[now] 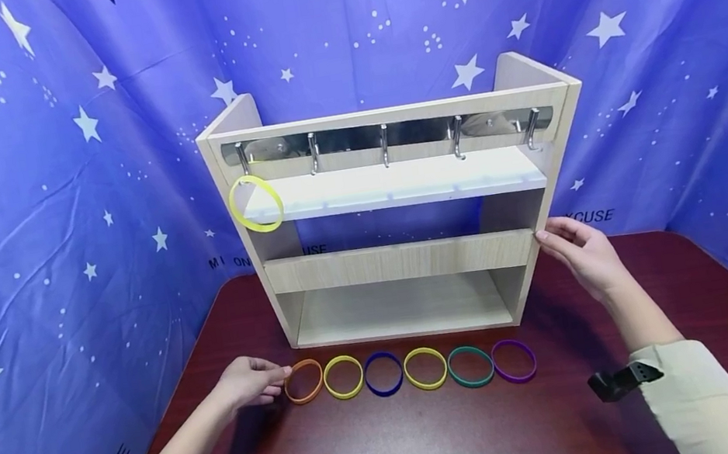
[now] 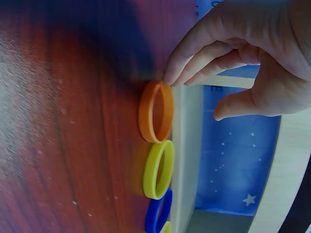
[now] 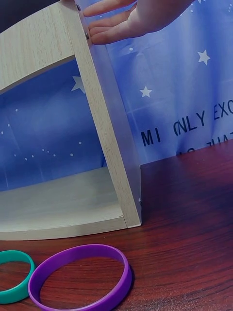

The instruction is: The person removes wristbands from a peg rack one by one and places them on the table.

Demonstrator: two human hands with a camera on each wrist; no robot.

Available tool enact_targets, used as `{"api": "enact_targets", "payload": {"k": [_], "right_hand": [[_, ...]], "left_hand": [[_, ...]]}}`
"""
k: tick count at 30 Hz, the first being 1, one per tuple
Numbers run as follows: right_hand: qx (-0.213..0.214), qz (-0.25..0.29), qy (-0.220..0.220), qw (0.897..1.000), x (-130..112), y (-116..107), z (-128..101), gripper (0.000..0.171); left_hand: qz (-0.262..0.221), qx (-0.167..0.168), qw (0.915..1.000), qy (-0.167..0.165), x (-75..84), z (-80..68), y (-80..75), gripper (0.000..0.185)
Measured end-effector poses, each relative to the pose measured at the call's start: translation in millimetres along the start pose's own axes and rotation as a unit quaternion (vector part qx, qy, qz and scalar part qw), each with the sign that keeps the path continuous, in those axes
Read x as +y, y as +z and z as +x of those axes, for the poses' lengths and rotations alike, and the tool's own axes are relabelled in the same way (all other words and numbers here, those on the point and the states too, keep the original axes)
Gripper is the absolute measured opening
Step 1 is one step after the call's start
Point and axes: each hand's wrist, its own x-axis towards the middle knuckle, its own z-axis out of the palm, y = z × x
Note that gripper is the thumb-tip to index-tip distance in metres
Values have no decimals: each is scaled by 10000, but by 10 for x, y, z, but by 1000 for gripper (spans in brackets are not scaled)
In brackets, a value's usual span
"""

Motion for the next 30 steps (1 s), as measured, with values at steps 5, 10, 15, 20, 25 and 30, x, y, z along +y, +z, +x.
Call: {"api": "enact_targets", "payload": {"k": [5,10,15,20,25,30], "right_hand": [[-30,1,-5,10000,-17,-4,13,25],[-1,-65,72,10000,-17,-19,19,25],[-35,-262,118,9996,-31,-52,-7,27],[-57,-388,157,9991,-36,-73,-28,28],[-111,-486,175,9986,-57,-68,-9,27],[-140,-681,232,9973,-70,-54,5,26]], "left_hand": [[81,342,9986,400,157,-8,-49,39],[-94,604,9942,889,396,-32,-152,38],[-111,874,9851,1475,687,-114,-276,39],[-270,1140,9744,1918,976,-234,-403,42],[-1081,1006,9646,2187,1208,-323,-507,46],[-2099,782,9462,2335,1352,-342,-544,52]]}}
